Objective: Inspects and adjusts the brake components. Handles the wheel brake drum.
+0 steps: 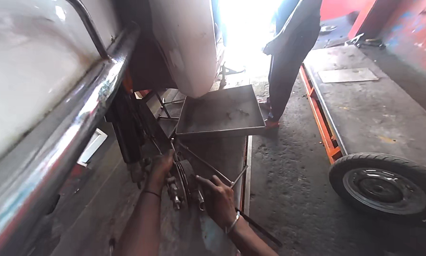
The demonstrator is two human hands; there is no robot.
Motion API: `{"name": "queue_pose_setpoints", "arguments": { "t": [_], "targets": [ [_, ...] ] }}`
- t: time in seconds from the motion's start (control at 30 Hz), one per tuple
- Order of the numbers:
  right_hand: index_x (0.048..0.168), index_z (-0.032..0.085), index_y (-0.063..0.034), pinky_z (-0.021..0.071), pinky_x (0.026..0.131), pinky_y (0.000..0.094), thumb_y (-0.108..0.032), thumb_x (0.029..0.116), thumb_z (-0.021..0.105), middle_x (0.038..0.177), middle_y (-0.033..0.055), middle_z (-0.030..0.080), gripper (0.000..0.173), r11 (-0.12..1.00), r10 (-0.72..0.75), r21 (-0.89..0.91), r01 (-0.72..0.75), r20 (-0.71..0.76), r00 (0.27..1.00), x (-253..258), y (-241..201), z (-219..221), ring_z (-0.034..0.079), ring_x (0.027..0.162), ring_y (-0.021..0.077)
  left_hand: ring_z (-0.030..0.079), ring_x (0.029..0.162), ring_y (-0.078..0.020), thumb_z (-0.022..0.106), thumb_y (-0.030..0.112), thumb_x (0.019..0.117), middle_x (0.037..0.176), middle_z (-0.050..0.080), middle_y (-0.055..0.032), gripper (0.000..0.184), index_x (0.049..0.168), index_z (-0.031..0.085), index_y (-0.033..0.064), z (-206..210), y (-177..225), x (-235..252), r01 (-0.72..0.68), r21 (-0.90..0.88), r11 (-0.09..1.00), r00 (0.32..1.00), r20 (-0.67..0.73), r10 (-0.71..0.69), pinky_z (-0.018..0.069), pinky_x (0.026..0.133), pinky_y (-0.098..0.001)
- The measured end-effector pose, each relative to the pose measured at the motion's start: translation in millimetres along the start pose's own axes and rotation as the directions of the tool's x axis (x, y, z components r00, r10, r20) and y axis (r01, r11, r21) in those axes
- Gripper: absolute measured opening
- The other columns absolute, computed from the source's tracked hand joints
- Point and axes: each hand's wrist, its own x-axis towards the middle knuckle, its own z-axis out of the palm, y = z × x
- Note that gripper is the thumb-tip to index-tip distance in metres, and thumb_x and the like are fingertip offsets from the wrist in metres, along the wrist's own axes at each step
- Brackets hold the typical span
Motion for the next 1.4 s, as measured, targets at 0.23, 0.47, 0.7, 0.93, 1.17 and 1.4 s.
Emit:
{"name": "queue_pose_setpoints", "arguments": {
  "t": [0.23,0.47,0.7,0.93,1.17,1.4],
  "targets": [
    [0.119,0.079,-0.0156,0.0579,0.061,0.0481,-0.003,0.0879,0.061,0.09,0.0165,0.071,0.038,1.0,0.025,-0.007,-0.025,0.086,0.996,6,-3,-4,0.071,0.071,0.0322,0.058,0.113,-0.0401,0.04,0.046,0.1102,0.124,0.059,-0.0323,0.062,0.122,0.06,-0.0121,1,-1,-1,-0.021,0.008,1.0,1.0,0.017,0.021,0.0434,0.099,-0.0546],
    [0.122,0.077,-0.0172,0.0583,0.065,0.0475,-0.007,0.0941,0.061,0.094,0.0144,0.072,0.034,1.0,0.027,-0.012,-0.026,0.135,0.99,21,4,2,0.071,0.075,0.0305,0.055,0.121,-0.0421,0.039,0.044,0.1108,0.131,0.057,-0.0332,0.062,0.127,0.058,-0.0127,0,-1,1,-0.023,0.056,0.998,0.999,0.034,0.021,0.041,0.104,-0.0555],
    [0.12,0.078,-0.0151,0.0573,0.062,0.0479,-0.006,0.0936,0.063,0.093,0.0147,0.072,0.032,0.999,-0.01,-0.034,0.015,0.15,0.989,21,7,-4,0.071,0.073,0.0312,0.056,0.116,-0.042,0.04,0.047,0.1099,0.127,0.058,-0.0327,0.063,0.125,0.058,-0.0116,3,-2,-1,-0.002,0.027,1.0,1.0,0.009,0.002,0.0419,0.1,-0.0572],
    [0.115,0.08,-0.0149,0.0544,0.053,0.0446,-0.004,0.0877,0.065,0.083,0.0127,0.068,0.033,0.998,-0.055,-0.039,0.054,-0.002,0.999,11,8,6,0.067,0.064,0.0287,0.056,0.118,-0.0439,0.037,0.045,0.1111,0.129,0.057,-0.0337,0.063,0.127,0.058,-0.0121,-1,-1,-7,-0.041,0.04,0.998,0.999,0.032,0.04,0.0407,0.101,-0.0595],
    [0.109,0.082,-0.0131,0.0505,0.046,0.037,-0.007,0.0854,0.061,0.072,0.0094,0.063,0.032,0.987,-0.146,-0.078,0.137,-0.121,0.982,-7,16,12,0.061,0.054,0.0225,0.053,0.126,-0.0436,0.037,0.044,0.1113,0.136,0.054,-0.033,0.062,0.133,0.054,-0.0116,-2,0,-11,-0.028,0.016,0.999,0.999,0.027,0.027,0.0388,0.106,-0.0587],
    [0.109,0.081,-0.0124,0.05,0.047,0.0323,-0.009,0.0893,0.061,0.071,0.0073,0.061,0.028,0.973,-0.23,-0.051,0.225,-0.161,0.96,-10,27,20,0.059,0.054,0.019,0.053,0.124,-0.0423,0.038,0.046,0.1107,0.136,0.053,-0.0321,0.062,0.134,0.054,-0.0091,-1,1,-8,-0.015,0.006,1.0,1.0,0.022,0.015,0.0392,0.104,-0.0587]
  ]
}}
